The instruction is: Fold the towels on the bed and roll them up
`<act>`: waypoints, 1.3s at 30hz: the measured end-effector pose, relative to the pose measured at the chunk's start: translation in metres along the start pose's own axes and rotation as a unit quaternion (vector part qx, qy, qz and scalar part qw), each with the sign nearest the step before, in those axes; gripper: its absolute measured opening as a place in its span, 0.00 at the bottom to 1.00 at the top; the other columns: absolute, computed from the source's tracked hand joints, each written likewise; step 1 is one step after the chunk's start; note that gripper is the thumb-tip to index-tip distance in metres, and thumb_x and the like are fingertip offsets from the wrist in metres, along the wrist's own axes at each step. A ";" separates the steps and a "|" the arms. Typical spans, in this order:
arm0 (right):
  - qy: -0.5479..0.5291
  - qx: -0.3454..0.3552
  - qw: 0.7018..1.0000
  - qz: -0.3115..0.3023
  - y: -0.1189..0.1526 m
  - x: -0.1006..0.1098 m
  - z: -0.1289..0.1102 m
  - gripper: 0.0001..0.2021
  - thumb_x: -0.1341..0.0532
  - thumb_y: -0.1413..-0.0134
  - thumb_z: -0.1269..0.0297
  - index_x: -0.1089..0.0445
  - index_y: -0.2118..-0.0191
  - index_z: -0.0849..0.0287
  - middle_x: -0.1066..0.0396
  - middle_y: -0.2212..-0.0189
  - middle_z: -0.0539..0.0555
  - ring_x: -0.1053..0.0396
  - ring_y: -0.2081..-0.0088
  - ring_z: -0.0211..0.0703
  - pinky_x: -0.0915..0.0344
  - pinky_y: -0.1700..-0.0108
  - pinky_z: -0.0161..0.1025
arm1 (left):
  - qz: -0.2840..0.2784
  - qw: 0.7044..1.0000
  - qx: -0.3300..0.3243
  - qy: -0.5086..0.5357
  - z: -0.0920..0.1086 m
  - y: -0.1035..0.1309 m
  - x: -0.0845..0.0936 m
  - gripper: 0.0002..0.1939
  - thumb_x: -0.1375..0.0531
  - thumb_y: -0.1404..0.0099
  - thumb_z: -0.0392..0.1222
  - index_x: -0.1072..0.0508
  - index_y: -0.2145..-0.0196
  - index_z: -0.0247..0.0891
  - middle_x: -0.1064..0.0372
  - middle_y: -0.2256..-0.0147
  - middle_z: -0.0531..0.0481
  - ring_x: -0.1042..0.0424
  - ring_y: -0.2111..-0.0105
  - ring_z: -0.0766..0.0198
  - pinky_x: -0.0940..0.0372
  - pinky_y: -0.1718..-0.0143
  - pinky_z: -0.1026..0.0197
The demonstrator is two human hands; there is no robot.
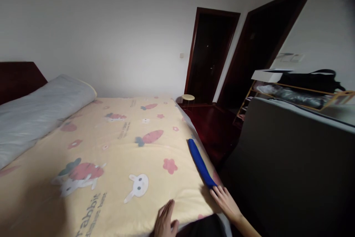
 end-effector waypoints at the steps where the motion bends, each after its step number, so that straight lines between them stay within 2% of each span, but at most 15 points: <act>1: -0.007 0.003 1.000 -0.001 0.004 -0.002 -0.001 0.22 0.47 0.48 0.78 0.30 0.50 0.51 0.26 0.55 0.55 0.31 0.53 0.54 0.33 0.53 0.52 | 0.001 1.000 0.000 0.000 0.001 -0.001 0.002 0.40 0.41 0.45 0.35 0.45 0.35 0.42 0.33 0.42 0.48 0.30 0.45 0.57 0.28 0.49 0.57; 3: -0.016 -0.002 1.000 -0.001 0.011 -0.006 -0.001 0.23 0.47 0.49 0.78 0.31 0.50 0.51 0.26 0.55 0.55 0.30 0.54 0.53 0.33 0.54 0.50 | 0.004 1.000 0.002 0.000 0.003 -0.002 0.005 0.39 0.41 0.44 0.35 0.44 0.35 0.42 0.33 0.42 0.48 0.30 0.46 0.57 0.28 0.49 0.57; 8: -0.013 -0.069 0.997 -0.011 0.020 -0.012 0.001 0.26 0.48 0.55 0.80 0.30 0.50 0.56 0.26 0.55 0.57 0.29 0.54 0.51 0.30 0.55 0.44 | 0.006 1.000 0.008 0.006 0.007 -0.004 0.010 0.38 0.41 0.43 0.37 0.44 0.35 0.42 0.33 0.42 0.47 0.30 0.46 0.58 0.28 0.49 0.57; 14: -0.001 -0.057 0.998 -0.009 0.024 -0.013 0.004 0.27 0.50 0.55 0.81 0.29 0.50 0.55 0.25 0.54 0.57 0.28 0.54 0.52 0.30 0.57 0.45 | 0.007 1.000 0.011 0.010 0.010 -0.004 0.013 0.37 0.41 0.42 0.37 0.45 0.35 0.43 0.33 0.42 0.47 0.30 0.45 0.58 0.29 0.49 0.56; 21: 0.012 -0.012 1.000 -0.010 0.009 0.005 -0.006 0.23 0.49 0.50 0.79 0.30 0.52 0.53 0.25 0.56 0.56 0.29 0.54 0.51 0.33 0.54 0.48 | -0.003 1.000 0.016 0.010 0.012 -0.005 0.017 0.35 0.41 0.41 0.37 0.44 0.36 0.41 0.33 0.41 0.47 0.31 0.44 0.58 0.30 0.47 0.57; 24: 0.011 -0.016 0.999 -0.034 0.004 0.011 -0.011 0.22 0.48 0.52 0.79 0.31 0.52 0.54 0.25 0.56 0.56 0.30 0.53 0.52 0.35 0.53 0.49 | -0.005 1.000 0.020 0.010 0.014 -0.005 0.019 0.34 0.42 0.40 0.38 0.43 0.36 0.41 0.33 0.42 0.47 0.31 0.44 0.58 0.30 0.47 0.57; 29: -0.070 -0.043 0.993 -0.089 0.004 0.020 -0.009 0.23 0.43 0.55 0.70 0.31 0.49 0.55 0.27 0.52 0.60 0.32 0.50 0.58 0.38 0.49 0.54 | -0.005 1.000 0.021 0.013 0.014 -0.006 0.019 0.35 0.42 0.40 0.37 0.43 0.36 0.42 0.33 0.42 0.47 0.31 0.45 0.58 0.29 0.47 0.56; 32: -0.118 -0.091 0.984 -0.095 -0.007 0.032 0.004 0.20 0.46 0.49 0.65 0.30 0.50 0.55 0.27 0.53 0.60 0.32 0.51 0.57 0.37 0.49 0.52 | -0.001 1.000 0.018 0.016 0.013 -0.006 0.017 0.36 0.42 0.41 0.37 0.43 0.36 0.42 0.33 0.42 0.48 0.31 0.45 0.58 0.29 0.47 0.57; 35: -0.136 -0.221 0.962 -0.088 -0.024 0.036 0.020 0.23 0.53 0.39 0.59 0.36 0.42 0.56 0.33 0.44 0.62 0.33 0.47 0.56 0.35 0.50 0.52 | 0.002 1.000 0.014 0.019 0.011 -0.005 0.014 0.36 0.41 0.41 0.37 0.44 0.36 0.42 0.33 0.41 0.48 0.31 0.44 0.59 0.30 0.47 0.57; 37: -0.153 -0.279 0.941 -0.114 -0.033 0.029 0.021 0.27 0.57 0.37 0.56 0.43 0.36 0.55 0.40 0.38 0.61 0.37 0.42 0.56 0.35 0.48 0.55 | 0.002 1.000 0.013 0.019 0.011 -0.004 0.013 0.36 0.41 0.41 0.37 0.45 0.35 0.43 0.33 0.41 0.48 0.31 0.44 0.59 0.30 0.47 0.57; 39: -0.183 -0.275 0.928 -0.170 -0.037 0.014 0.013 0.28 0.58 0.37 0.55 0.46 0.34 0.53 0.41 0.37 0.59 0.39 0.39 0.56 0.37 0.46 0.57 | 0.003 1.000 0.011 0.016 0.010 -0.004 0.012 0.36 0.41 0.41 0.37 0.44 0.35 0.43 0.33 0.42 0.48 0.31 0.45 0.58 0.30 0.47 0.57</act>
Point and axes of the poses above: each hand's wrist, its own y-axis away from the middle knuckle, its own x-axis out of the back of the hand, z = x × y, the point moved 2 cm from there along -y, towards the middle knuckle
